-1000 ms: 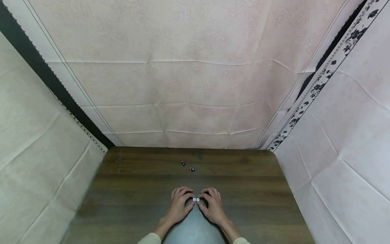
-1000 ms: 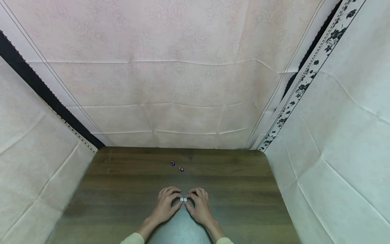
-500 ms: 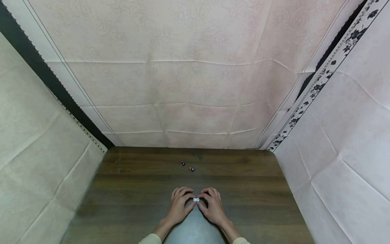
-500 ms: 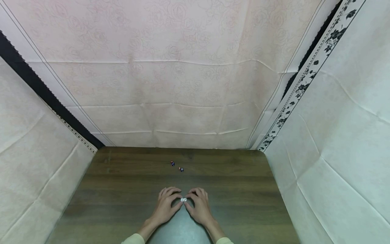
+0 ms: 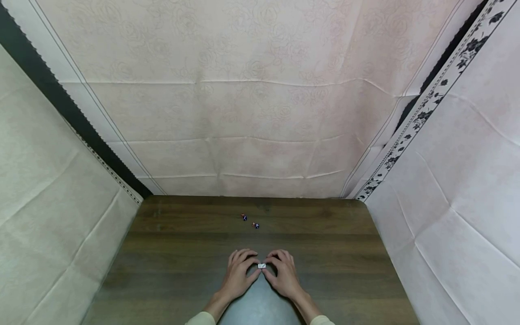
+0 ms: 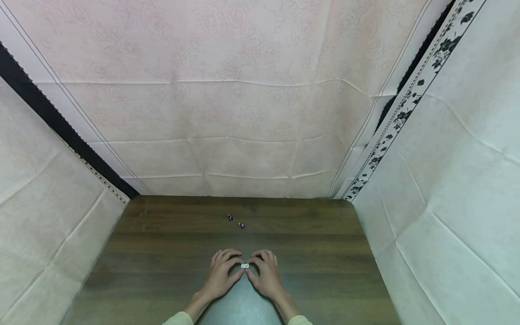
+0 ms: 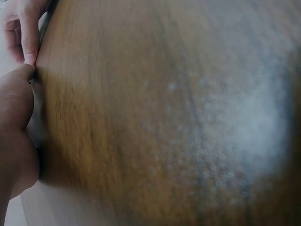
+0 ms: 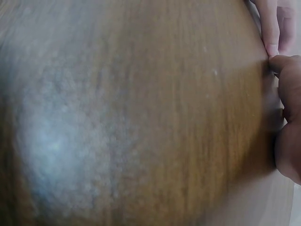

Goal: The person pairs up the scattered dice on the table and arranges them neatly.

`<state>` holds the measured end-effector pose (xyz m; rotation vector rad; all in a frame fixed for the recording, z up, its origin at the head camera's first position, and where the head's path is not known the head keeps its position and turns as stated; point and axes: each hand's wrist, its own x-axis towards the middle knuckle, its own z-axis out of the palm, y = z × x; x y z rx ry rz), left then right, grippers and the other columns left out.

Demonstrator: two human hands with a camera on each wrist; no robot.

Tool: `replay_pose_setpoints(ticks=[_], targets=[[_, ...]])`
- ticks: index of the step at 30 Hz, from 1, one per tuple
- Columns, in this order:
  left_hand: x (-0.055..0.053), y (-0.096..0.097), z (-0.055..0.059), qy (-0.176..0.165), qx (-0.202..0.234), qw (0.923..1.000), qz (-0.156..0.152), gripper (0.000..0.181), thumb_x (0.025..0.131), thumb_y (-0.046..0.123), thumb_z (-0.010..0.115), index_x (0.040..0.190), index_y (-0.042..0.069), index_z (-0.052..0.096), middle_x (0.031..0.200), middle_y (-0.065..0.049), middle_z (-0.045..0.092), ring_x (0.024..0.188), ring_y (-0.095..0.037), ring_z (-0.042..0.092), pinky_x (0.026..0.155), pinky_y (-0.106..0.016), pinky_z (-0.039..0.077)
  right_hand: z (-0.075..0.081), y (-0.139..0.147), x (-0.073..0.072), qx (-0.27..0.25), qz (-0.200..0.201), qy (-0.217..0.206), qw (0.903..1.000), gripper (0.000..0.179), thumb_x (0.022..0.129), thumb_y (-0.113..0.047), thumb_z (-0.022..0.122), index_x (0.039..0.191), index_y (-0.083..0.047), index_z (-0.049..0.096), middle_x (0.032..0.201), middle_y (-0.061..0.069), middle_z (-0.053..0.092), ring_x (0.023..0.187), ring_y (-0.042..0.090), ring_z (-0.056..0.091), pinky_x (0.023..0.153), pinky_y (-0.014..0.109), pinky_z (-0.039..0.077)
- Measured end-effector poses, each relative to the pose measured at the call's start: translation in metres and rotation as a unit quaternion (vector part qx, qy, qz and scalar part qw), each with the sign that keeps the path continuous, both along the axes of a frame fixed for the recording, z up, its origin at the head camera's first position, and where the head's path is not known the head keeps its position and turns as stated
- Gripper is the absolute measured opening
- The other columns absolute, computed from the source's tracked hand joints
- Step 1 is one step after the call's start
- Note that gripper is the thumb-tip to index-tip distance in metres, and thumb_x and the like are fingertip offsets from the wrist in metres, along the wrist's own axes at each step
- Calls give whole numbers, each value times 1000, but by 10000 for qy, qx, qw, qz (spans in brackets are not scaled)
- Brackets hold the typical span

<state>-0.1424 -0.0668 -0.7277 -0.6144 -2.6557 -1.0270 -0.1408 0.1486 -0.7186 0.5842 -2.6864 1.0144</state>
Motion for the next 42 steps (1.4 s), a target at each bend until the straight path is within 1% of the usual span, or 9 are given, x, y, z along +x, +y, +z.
replay_pose_setpoints(ticks=[5,10,15,17,21,23,29,36,42], targets=[[0,-2,0,-115,24,9999,-18,17,98,32,91,112,26,83,140,0,76,141,-34,64,124,-77,38,0,-1,0,-58,27,-19,10000,18,95,-22,93,110,-22,84,125,0,72,127,25,61,109,57,45],[1,-2,-2,-95,18,10000,-2,17,98,30,91,112,26,83,139,-1,76,140,-34,64,123,-78,38,0,0,0,-229,74,-148,9996,19,95,-21,93,111,-21,84,125,1,73,127,26,61,108,57,44],[2,-2,-1,-85,14,10000,9,17,98,30,91,111,25,83,139,-1,76,139,-34,65,123,-78,38,4,1,-1,-593,22,-433,9973,19,95,-16,92,112,-18,84,122,-1,75,125,25,63,108,56,44],[3,-1,-1,-83,19,10000,14,17,98,30,91,111,25,83,140,-1,76,139,-34,65,124,-78,38,7,3,-3,-739,13,-625,9953,20,95,-14,90,114,-16,84,122,-3,76,125,23,64,110,56,43],[4,-1,1,-59,32,10000,22,17,97,29,92,112,25,83,140,-2,76,139,-34,65,124,-78,38,16,6,-9,-876,109,-1042,9906,22,99,-15,86,121,-15,83,125,-4,77,128,24,65,115,61,44],[4,-1,2,-72,15,10000,22,18,97,29,92,112,24,83,140,-2,76,140,-34,65,124,-77,38,19,9,-12,-855,155,-1104,9901,23,100,-16,85,123,-16,83,127,-4,78,128,23,66,115,60,46],[3,0,3,-103,-98,9999,61,18,97,31,91,113,25,83,141,-1,75,141,-33,64,125,-77,38,24,14,-27,-723,186,-802,9940,23,101,-14,83,124,-13,82,127,-1,79,123,24,68,108,52,55],[3,1,3,-188,-62,9998,79,19,97,31,92,113,25,83,142,0,75,141,-32,64,125,-76,38,31,16,-54,-699,37,-848,9939,24,103,-12,81,126,-7,81,127,5,79,125,29,70,112,58,54],[3,2,2,-173,40,9998,133,19,95,30,93,111,26,84,140,1,76,141,-32,64,126,-75,38,31,13,-75,-701,-123,-1037,9921,25,103,-12,80,127,-6,81,130,9,79,127,31,69,112,58,55]])
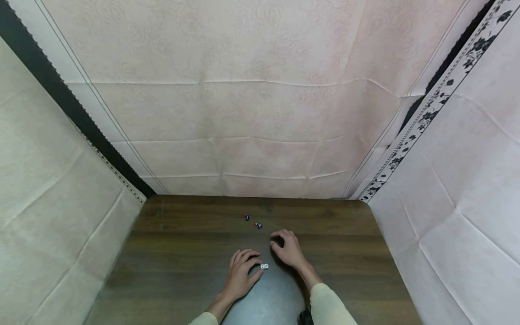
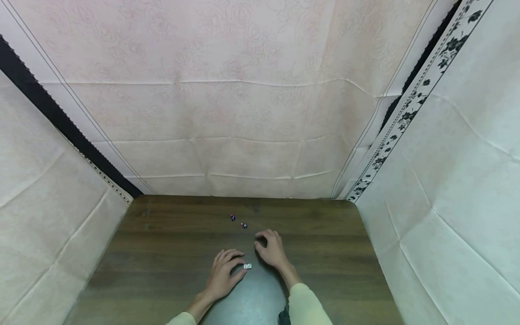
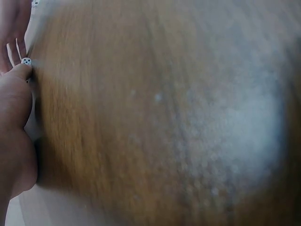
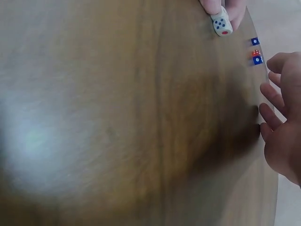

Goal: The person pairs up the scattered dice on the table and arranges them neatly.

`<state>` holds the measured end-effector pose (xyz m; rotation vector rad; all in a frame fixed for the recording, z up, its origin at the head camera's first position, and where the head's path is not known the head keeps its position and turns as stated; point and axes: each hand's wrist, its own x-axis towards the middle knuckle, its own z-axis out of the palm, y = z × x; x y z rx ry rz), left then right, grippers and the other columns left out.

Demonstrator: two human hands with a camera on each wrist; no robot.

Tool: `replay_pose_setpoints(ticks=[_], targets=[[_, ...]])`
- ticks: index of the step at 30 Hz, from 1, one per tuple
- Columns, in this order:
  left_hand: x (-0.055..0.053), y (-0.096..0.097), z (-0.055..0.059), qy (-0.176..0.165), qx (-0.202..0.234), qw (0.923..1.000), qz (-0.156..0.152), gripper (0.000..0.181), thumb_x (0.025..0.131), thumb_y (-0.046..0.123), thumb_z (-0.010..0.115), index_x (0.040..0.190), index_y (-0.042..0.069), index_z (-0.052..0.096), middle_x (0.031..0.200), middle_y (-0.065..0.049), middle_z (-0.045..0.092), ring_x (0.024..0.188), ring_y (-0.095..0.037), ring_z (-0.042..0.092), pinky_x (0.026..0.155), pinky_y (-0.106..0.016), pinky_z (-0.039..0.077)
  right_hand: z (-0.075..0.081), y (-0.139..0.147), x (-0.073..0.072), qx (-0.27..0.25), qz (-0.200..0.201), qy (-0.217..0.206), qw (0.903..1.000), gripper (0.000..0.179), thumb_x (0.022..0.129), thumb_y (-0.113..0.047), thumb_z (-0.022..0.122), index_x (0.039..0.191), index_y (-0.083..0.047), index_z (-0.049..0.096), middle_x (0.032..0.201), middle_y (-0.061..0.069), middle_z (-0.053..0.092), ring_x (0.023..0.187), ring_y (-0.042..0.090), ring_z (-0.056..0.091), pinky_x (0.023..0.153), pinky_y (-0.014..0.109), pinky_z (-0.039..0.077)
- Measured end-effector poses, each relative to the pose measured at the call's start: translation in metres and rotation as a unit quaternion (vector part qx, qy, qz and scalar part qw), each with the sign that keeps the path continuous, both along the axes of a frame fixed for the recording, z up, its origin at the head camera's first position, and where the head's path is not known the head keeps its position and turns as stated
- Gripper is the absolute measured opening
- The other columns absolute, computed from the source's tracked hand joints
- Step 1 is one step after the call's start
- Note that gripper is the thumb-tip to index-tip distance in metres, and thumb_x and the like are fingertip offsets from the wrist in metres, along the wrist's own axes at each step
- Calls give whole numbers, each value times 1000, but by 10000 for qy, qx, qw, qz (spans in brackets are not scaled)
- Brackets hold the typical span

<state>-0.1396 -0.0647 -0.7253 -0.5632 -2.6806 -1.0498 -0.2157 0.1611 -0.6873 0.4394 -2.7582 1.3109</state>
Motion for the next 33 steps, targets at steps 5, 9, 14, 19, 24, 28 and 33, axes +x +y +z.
replay_pose_setpoints(ticks=[5,9,14,19,24,28,33], targets=[[0,0,0,85,9,10000,4,18,95,28,94,110,25,84,138,0,77,141,-34,64,124,-75,39,-3,-7,-14,169,-20,-98,9998,27,104,-14,80,130,-7,80,134,12,78,130,34,67,115,61,52],[1,-1,1,16,16,10000,5,18,95,30,93,111,26,85,139,0,77,142,-34,64,125,-75,38,-5,-14,-25,324,20,-47,9995,28,104,-15,82,130,-7,80,134,14,77,131,38,64,115,64,48],[1,0,1,-31,-15,10000,36,18,96,30,93,111,27,84,139,2,77,143,-32,64,125,-74,39,-7,-20,-39,507,34,51,9987,29,103,-16,83,130,-9,80,133,14,77,128,37,64,110,60,47],[-1,0,-1,128,9,9999,20,17,96,30,92,110,27,84,138,0,77,140,-33,65,122,-75,40,-6,-26,-51,692,16,47,9976,29,104,-18,83,132,-12,80,136,14,75,128,36,62,106,56,45],[-2,1,-4,163,-61,9998,11,16,96,30,93,109,28,84,138,2,77,138,-31,66,121,-74,42,0,-32,-56,786,61,-67,9969,30,105,-18,82,134,-12,80,139,15,73,131,37,60,108,58,44],[-2,-1,-4,48,-99,9999,34,18,95,32,93,111,29,84,139,5,75,139,-29,65,124,-73,41,5,-38,-58,794,77,-176,9967,29,106,-17,80,134,-13,80,141,17,72,135,39,59,113,62,43],[-1,0,-4,20,-155,9999,54,18,96,33,93,111,30,83,140,6,75,140,-28,65,124,-72,41,7,-44,-59,924,12,-229,9955,25,106,-17,80,131,-15,82,142,16,71,136,39,59,116,61,43]])
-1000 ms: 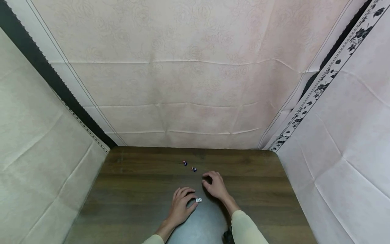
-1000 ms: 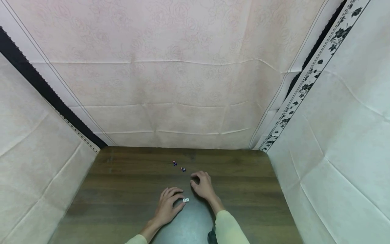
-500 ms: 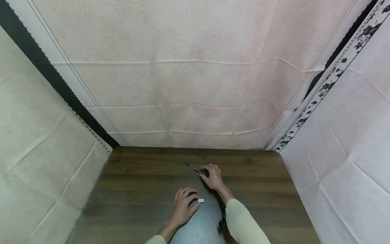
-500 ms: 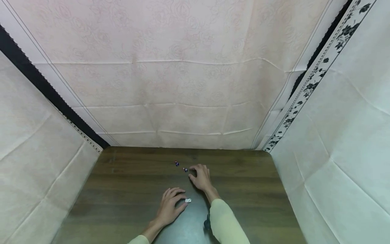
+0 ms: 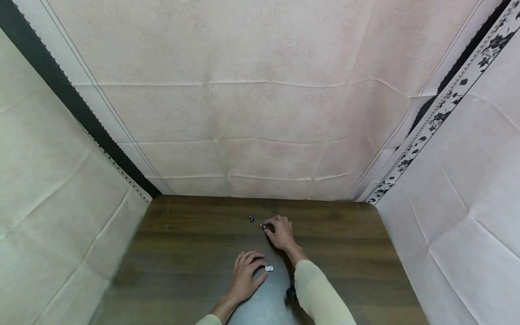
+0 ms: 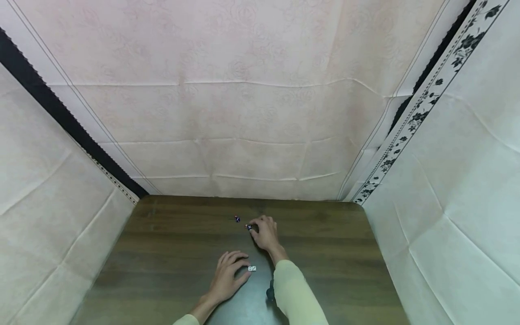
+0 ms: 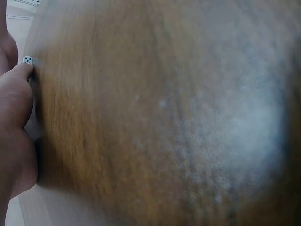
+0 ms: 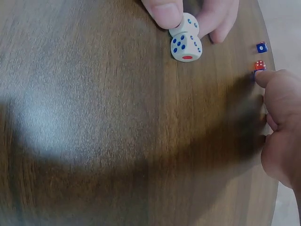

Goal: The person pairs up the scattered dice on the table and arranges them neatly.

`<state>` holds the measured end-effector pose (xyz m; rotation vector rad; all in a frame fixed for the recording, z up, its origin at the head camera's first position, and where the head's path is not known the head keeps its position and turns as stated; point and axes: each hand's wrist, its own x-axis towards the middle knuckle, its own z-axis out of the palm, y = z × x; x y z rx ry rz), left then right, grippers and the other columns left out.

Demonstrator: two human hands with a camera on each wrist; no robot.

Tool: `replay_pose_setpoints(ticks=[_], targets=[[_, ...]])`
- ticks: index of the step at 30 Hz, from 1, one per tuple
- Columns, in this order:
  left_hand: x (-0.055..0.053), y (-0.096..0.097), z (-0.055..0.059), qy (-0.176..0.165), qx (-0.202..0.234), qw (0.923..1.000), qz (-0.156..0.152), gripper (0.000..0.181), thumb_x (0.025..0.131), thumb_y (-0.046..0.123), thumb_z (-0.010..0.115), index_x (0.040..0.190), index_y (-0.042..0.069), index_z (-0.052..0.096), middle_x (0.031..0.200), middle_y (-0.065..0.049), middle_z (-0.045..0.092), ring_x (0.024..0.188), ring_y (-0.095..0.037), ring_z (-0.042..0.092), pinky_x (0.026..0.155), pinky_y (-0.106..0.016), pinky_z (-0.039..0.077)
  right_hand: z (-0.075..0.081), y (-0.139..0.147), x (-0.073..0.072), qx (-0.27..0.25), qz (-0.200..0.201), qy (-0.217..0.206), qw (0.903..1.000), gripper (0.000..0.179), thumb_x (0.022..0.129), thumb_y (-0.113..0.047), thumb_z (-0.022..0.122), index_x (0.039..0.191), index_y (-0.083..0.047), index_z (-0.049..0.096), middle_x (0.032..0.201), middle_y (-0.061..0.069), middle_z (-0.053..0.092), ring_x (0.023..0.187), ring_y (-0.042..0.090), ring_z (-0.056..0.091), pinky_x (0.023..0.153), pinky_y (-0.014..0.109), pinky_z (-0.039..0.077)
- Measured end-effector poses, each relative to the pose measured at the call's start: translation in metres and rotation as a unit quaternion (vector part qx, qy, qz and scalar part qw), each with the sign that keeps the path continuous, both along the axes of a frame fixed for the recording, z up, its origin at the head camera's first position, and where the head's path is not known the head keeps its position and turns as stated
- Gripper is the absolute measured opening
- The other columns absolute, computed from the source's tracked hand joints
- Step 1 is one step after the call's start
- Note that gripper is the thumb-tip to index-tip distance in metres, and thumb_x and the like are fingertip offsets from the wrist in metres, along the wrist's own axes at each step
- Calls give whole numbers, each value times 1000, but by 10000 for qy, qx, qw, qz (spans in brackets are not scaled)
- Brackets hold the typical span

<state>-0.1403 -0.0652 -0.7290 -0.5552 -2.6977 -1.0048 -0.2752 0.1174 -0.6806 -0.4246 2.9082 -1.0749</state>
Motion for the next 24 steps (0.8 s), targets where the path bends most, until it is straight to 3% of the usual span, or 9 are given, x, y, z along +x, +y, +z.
replay_pose_setpoints(ticks=[10,14,18,24], targets=[[0,0,1,-80,-18,10000,-2,18,96,32,92,112,30,84,140,4,76,141,-28,65,124,-72,41,-7,-4,-1,184,-233,96,9995,19,106,-20,82,124,-15,84,140,15,71,135,37,60,117,58,45],[0,2,-3,38,-3,10000,-20,18,96,33,92,111,30,84,139,5,76,139,-29,65,123,-73,42,-8,-3,1,222,-310,108,9992,18,106,-22,82,123,-16,85,139,13,71,134,35,60,117,56,45],[-2,1,-9,234,97,9997,-37,18,95,34,93,110,30,83,138,5,76,137,-29,66,120,-74,43,-6,-1,4,68,-304,142,9994,17,106,-22,82,121,-15,85,136,13,72,132,35,61,116,56,46],[-2,-1,-11,153,200,9997,-18,17,96,35,91,110,33,82,139,7,76,139,-29,65,122,-74,41,-9,5,13,-138,-246,251,9993,18,105,-20,83,122,-13,84,132,13,74,128,35,63,113,59,47]])
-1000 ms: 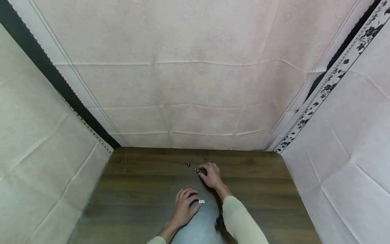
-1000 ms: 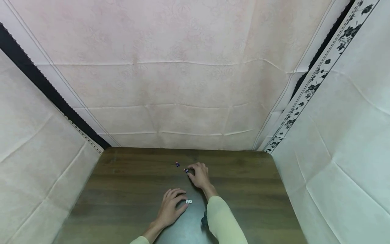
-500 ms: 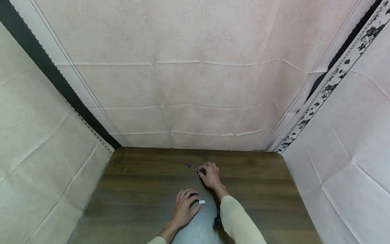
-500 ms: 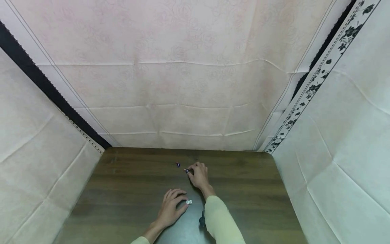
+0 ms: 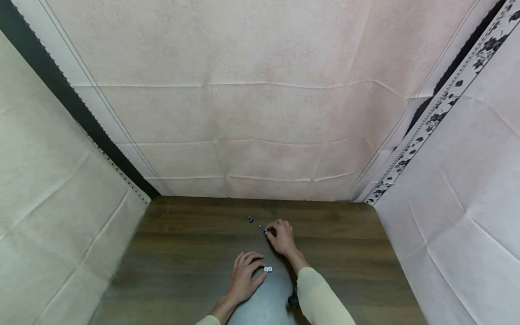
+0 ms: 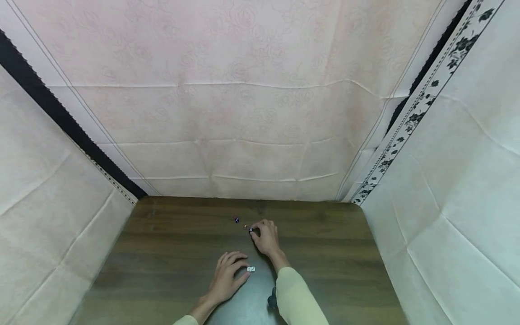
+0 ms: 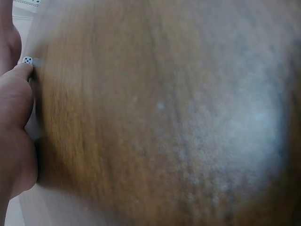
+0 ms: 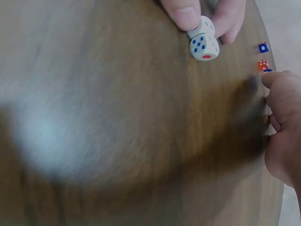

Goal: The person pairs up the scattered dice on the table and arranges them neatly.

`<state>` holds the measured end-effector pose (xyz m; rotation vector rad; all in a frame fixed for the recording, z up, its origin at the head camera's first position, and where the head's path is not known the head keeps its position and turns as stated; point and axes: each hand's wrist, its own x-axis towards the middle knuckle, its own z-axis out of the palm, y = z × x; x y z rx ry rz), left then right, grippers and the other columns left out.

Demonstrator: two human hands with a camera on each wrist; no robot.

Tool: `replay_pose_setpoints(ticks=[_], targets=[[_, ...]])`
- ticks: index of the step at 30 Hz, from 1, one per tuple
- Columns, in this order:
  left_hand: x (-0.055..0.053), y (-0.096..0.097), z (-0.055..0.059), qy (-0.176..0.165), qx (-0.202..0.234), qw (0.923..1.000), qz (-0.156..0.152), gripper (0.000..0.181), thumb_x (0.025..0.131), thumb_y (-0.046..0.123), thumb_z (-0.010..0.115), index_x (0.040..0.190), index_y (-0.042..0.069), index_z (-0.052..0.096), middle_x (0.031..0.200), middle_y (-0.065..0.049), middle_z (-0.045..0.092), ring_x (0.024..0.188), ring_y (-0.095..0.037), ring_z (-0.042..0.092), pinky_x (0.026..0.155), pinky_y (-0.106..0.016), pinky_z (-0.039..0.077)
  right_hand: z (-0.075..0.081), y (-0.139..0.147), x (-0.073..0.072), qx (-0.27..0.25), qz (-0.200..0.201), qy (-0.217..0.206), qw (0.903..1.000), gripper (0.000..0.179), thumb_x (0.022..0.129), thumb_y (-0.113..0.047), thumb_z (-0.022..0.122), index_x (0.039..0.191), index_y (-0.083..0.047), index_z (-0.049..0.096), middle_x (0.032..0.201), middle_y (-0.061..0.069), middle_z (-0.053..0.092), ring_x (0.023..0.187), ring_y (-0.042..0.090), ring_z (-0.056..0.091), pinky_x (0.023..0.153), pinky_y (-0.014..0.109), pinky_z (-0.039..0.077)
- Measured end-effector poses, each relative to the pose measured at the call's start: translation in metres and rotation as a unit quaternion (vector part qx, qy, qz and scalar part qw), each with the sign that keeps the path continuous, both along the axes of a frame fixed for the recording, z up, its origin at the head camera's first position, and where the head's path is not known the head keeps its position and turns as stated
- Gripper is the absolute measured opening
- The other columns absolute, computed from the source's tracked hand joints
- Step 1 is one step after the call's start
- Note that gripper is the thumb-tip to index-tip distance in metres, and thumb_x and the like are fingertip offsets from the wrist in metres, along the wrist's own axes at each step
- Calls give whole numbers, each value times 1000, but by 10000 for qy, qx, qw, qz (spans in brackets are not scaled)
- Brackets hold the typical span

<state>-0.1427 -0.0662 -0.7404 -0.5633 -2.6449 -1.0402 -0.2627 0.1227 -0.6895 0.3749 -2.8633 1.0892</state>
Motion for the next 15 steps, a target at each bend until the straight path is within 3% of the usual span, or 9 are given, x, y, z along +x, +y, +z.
replay_pose_setpoints(ticks=[8,15], targets=[[3,1,9,117,-91,9999,13,18,96,31,92,110,30,83,138,5,76,136,-30,66,119,-74,43,-5,14,21,-198,78,176,9996,15,105,-18,82,119,-13,84,127,12,75,122,33,63,110,58,46],[2,1,3,404,57,9992,-5,16,97,35,91,109,32,82,136,7,76,135,-29,66,115,-74,43,-6,26,44,-291,138,317,9990,14,104,-19,84,117,-13,85,123,9,76,121,31,63,110,57,45]])
